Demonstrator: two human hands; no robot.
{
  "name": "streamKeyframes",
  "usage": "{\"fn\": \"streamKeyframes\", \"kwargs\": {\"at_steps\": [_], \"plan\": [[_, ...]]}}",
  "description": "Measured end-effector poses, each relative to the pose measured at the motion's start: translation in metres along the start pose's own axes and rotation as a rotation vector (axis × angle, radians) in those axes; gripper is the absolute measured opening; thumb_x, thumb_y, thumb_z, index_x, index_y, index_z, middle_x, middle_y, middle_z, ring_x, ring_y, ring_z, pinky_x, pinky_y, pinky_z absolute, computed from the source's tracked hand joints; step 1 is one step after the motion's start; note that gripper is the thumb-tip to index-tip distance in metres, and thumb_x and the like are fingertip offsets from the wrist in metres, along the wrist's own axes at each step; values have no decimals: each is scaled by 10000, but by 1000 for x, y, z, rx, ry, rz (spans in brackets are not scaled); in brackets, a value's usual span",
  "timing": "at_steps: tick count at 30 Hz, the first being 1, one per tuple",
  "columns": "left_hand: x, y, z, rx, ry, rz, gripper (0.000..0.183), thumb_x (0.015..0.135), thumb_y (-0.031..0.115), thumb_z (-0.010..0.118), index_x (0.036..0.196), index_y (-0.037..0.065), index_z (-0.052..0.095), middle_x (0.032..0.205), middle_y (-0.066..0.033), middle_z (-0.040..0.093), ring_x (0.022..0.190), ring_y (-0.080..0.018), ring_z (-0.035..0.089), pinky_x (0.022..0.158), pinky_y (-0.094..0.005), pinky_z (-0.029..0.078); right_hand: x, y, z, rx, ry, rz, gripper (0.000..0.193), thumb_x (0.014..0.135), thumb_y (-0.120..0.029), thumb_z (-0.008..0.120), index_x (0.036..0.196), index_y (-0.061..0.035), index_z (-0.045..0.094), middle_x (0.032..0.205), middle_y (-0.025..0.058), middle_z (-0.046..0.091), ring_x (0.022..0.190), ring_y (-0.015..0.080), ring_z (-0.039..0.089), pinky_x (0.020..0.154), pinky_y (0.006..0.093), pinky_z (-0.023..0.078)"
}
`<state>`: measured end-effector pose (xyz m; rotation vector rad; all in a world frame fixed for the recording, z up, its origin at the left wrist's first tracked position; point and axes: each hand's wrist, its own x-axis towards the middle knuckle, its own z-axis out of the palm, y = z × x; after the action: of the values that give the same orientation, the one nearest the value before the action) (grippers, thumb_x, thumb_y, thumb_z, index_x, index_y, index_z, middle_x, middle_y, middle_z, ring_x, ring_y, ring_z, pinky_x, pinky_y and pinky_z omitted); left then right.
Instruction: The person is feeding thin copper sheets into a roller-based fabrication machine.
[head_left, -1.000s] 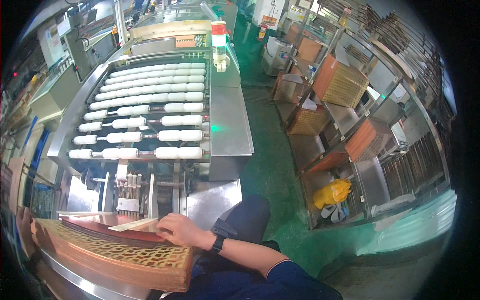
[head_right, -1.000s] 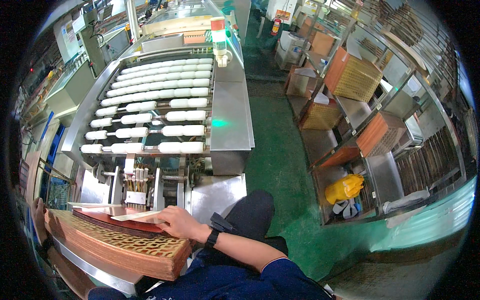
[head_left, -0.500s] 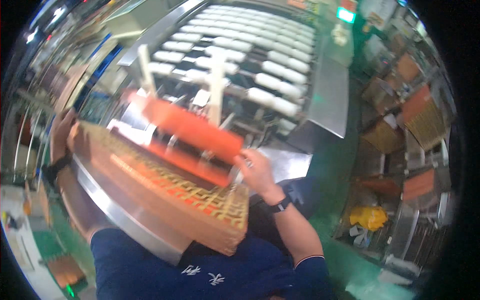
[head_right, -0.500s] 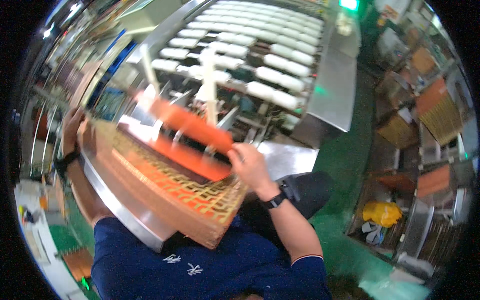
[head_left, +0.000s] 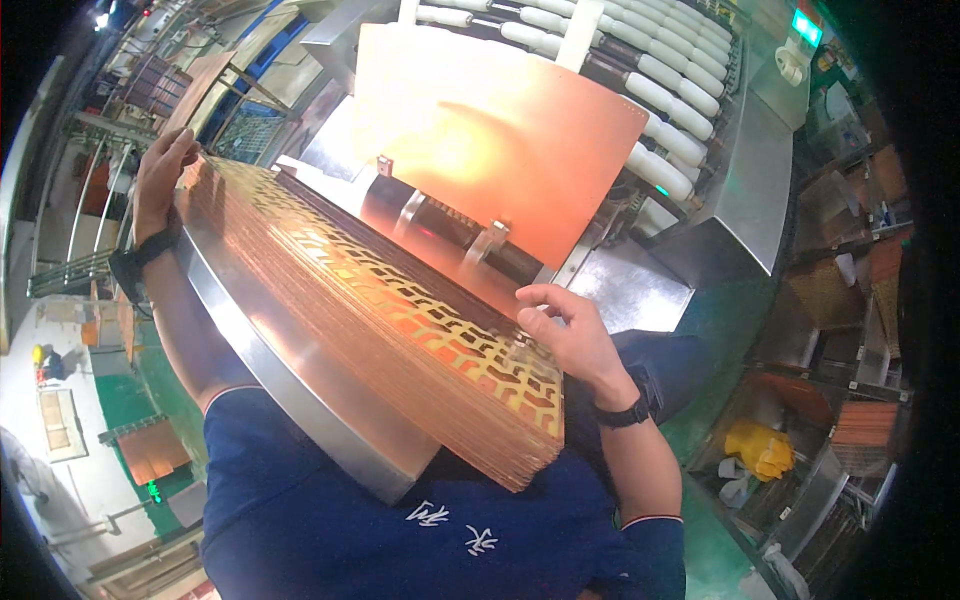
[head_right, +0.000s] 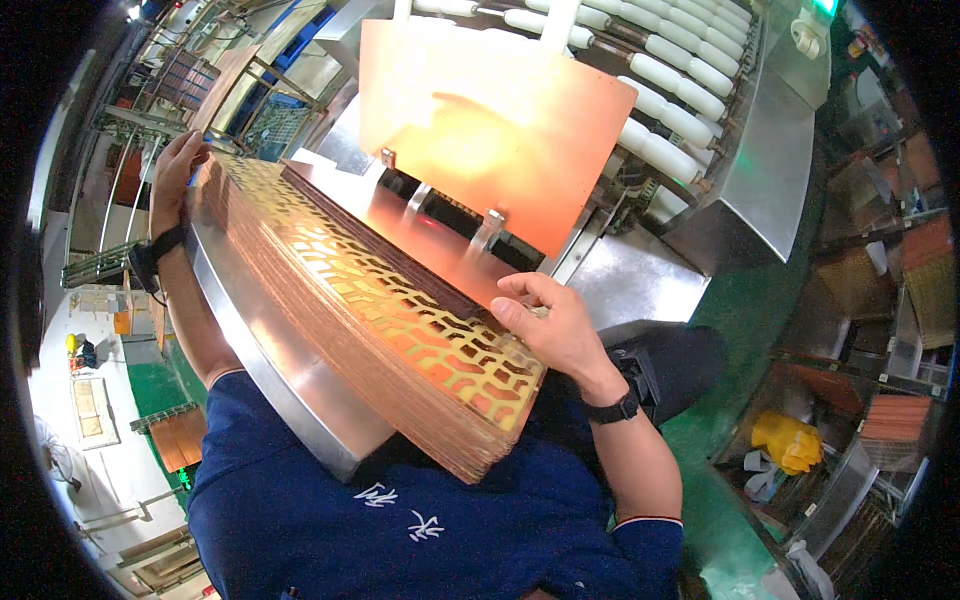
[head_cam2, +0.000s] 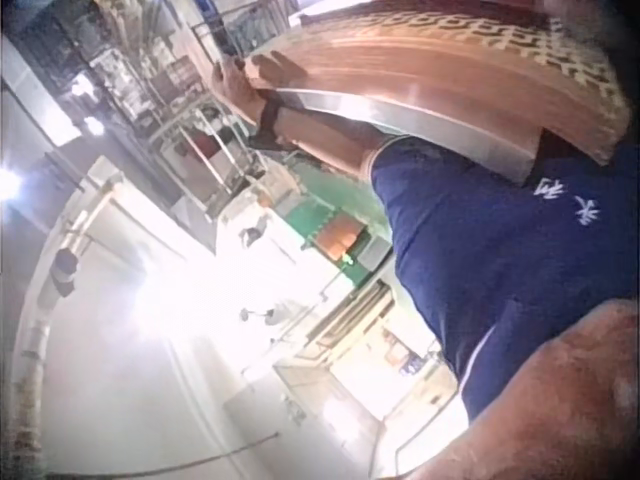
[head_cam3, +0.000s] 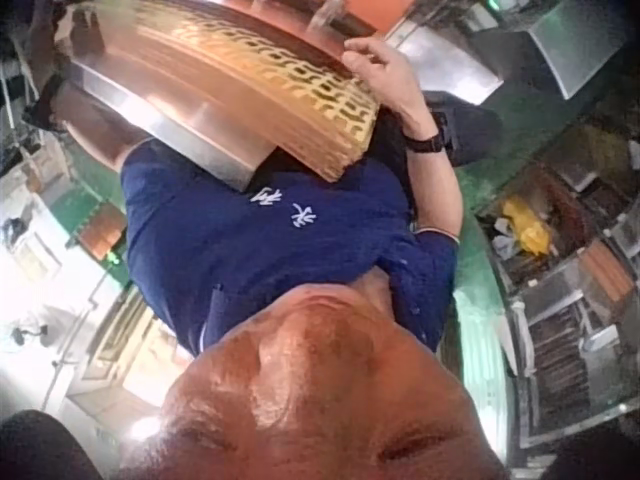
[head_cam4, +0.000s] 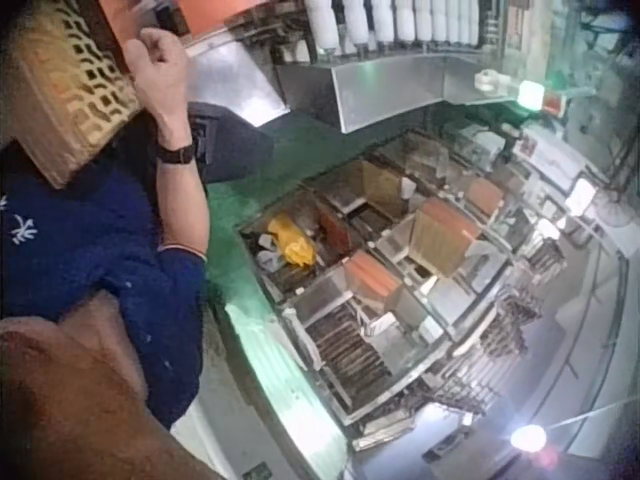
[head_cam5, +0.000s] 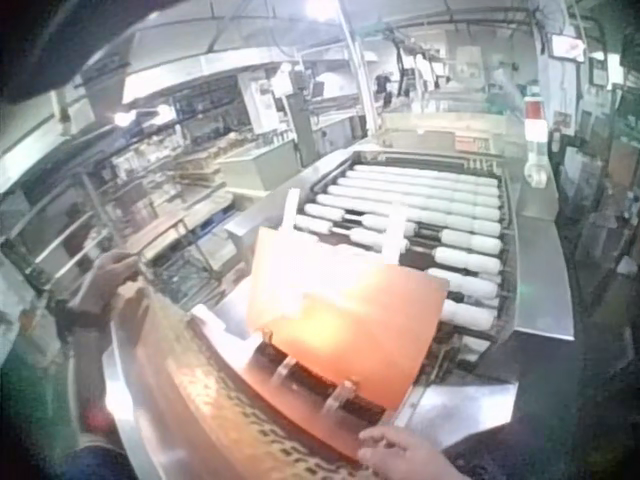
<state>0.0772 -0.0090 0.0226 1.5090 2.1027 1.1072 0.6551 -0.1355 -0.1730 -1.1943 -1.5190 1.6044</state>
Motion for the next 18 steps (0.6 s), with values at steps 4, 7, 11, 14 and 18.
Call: {"fn": "streamKeyframes", "kwargs": {"at_steps": [4,7,11,14,18], "plan": [[3,1,0,32,-3,-10,461,986,331,673,1255,-42,658,1054,-127,717,982,-189,673,891,-309,520,2,-9,5,13,-20,32,403,921,-294,752,1166,21,692,1051,120,731,982,190,662,880,344,528],[0,5,1,29,-5,7,470,989,332,671,1262,-50,652,1057,-134,717,975,-191,675,880,-306,524,3,-12,3,6,14,5,374,912,-260,754,1149,24,696,1038,114,728,948,175,653,855,331,527],[-4,9,3,62,13,12,472,994,323,666,1259,-67,647,1057,-137,717,966,-192,677,875,-307,525,6,-14,0,-56,81,-127,338,897,-224,757,1125,20,704,1019,97,723,906,158,638,823,321,524],[-4,9,5,61,14,10,471,994,322,665,1253,-70,649,1046,-130,717,956,-188,675,869,-304,524,8,-15,-1,-35,131,-81,299,892,-198,745,1100,15,714,989,77,719,884,146,626,803,314,519],[-3,6,5,21,14,1,478,989,337,669,1245,-66,655,1029,-115,717,940,-177,671,860,-294,518,10,-15,-4,17,160,-65,259,909,-183,715,1075,15,720,967,72,723,864,148,634,793,306,519]]}}
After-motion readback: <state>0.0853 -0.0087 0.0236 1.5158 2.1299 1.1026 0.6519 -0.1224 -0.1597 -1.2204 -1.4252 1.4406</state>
